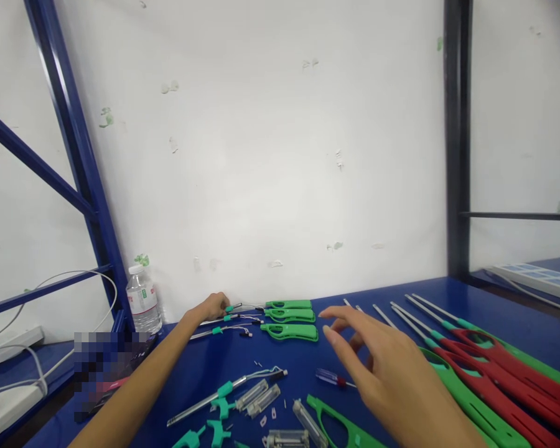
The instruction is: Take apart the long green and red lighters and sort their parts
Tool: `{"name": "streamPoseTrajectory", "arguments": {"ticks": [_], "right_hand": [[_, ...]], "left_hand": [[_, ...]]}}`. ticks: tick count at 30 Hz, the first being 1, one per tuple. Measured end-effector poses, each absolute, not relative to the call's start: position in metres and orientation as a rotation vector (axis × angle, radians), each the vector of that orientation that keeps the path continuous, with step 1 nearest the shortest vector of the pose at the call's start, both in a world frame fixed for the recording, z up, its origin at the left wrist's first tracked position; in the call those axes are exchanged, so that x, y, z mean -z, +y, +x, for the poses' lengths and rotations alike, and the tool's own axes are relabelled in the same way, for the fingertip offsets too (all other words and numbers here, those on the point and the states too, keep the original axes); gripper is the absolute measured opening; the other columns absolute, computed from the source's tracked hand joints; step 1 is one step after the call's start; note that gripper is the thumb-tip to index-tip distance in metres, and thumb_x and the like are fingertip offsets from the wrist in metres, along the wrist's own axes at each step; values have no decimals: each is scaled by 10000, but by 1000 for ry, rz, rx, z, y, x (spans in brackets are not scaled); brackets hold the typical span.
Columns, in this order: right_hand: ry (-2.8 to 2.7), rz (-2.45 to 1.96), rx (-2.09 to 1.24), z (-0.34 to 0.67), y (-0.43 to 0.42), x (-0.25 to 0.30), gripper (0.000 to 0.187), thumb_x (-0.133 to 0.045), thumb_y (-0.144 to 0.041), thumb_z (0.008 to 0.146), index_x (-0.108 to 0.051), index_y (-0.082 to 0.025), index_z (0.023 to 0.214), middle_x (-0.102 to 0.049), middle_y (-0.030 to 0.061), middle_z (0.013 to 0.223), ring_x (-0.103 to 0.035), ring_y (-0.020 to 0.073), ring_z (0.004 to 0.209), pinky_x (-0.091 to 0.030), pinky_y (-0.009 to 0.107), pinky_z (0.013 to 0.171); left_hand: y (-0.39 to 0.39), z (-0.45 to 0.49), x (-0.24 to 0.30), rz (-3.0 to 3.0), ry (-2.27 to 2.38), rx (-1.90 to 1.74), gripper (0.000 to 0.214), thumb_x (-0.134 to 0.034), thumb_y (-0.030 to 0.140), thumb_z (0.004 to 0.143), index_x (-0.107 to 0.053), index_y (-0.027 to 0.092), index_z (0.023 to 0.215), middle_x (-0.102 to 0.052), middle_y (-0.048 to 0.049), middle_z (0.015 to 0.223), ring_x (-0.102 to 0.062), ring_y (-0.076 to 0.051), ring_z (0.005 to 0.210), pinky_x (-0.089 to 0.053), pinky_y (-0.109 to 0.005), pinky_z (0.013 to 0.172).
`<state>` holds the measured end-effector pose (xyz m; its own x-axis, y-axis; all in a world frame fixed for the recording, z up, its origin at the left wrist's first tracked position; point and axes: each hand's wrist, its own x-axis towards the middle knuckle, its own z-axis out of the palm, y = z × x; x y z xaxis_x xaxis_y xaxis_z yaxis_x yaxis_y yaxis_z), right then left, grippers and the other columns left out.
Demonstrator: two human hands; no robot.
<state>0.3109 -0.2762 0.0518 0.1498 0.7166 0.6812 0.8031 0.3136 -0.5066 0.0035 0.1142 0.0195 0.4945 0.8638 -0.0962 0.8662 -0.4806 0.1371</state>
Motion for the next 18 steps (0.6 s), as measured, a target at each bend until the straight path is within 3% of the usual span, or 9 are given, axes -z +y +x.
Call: {"name": "streamPoseTrajectory", "arguments": {"ticks": [18], "right_hand": [[-1622, -1477, 117, 310, -274, -47, 286, -497, -366, 1118, -755, -310, 1226, -820, 23, 1000, -758, 220, 703, -565, 356, 681]], "left_hand": [[116, -13, -21, 2561, 1317, 136, 334, -774, 410, 1026, -725, 164, 1247, -740, -76, 1280, -739, -236, 1091, -647, -427, 925]]}}
